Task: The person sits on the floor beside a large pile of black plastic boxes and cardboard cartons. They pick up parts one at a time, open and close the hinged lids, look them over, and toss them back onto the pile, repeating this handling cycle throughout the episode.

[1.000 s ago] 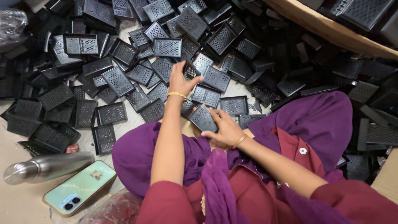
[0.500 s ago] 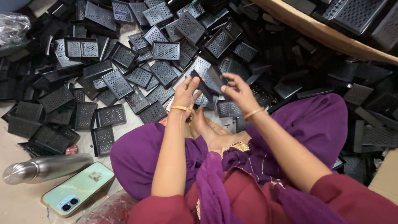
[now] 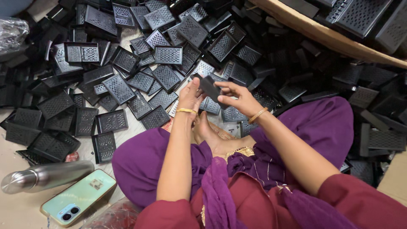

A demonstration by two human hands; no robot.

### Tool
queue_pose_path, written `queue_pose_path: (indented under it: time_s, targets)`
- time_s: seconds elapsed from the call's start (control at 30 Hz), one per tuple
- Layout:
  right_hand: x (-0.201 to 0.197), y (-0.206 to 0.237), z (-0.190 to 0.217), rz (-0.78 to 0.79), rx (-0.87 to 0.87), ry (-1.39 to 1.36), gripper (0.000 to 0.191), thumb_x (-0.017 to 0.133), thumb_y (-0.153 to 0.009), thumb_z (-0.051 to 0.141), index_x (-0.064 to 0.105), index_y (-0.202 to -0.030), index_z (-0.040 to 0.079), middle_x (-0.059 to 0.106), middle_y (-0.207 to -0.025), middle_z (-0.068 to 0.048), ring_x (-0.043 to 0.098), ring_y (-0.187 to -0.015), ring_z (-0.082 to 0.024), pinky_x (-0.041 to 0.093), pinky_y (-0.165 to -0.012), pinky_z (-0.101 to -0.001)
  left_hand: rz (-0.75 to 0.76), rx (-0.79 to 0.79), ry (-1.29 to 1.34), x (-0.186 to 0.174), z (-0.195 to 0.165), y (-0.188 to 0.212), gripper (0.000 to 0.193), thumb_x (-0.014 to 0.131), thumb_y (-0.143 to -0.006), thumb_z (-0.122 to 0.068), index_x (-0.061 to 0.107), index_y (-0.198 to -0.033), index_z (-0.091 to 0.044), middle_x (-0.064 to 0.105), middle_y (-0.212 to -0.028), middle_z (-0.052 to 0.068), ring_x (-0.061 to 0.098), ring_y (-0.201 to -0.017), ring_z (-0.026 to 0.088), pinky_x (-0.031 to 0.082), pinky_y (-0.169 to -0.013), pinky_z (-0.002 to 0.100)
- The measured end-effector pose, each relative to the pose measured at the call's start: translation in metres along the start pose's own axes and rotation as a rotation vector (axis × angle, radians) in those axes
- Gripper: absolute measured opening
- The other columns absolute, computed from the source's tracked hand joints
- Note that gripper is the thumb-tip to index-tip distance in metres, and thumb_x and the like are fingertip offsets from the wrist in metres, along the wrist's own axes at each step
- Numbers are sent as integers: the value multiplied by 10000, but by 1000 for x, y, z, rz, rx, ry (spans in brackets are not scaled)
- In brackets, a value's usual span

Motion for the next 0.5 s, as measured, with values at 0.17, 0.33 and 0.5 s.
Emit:
queue_pose_path:
  time_s: [0.17, 0.33, 0.5]
  targets:
    - [-4, 5, -1, -23, -44, -15, 601, 747, -921, 202, 560, -1486, 120, 672, -1267, -58, 617, -1110, -111, 524, -985, -298, -19, -96, -107, 4, 5, 2, 438, 736, -918, -407, 670, -1162, -49, 721, -1085, 32, 671, -982, 152, 554, -889, 329]
    - [-8, 2, -4, 3, 9, -35, 646, 756, -919, 224, 533, -1512, 95, 673, -1363, -84, 611, -1158, -104, 504, -1025, -293, -36, -124, -174, 14, 8, 8, 452, 745, -923, -375, 661, -1226, -49, 710, -1119, 3, 656, -998, 144, 540, -885, 337]
    - [-10, 4, -8, 27, 34, -43, 665, 750, -921, 252, 503, -1514, 80, 636, -1414, -70, 610, -1185, -90, 492, -1039, -285, 37, -142, -260, 18, 15, 7, 484, 757, -875, -344, 646, -1248, -57, 708, -1156, -7, 670, -1052, 109, 562, -896, 331]
Point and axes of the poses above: each hand's wrist, its own y-axis away from the middle knuckle, its own x-axis out of the palm, z = x × y, the point moved 3 cm from there along -y, towards the middle knuckle
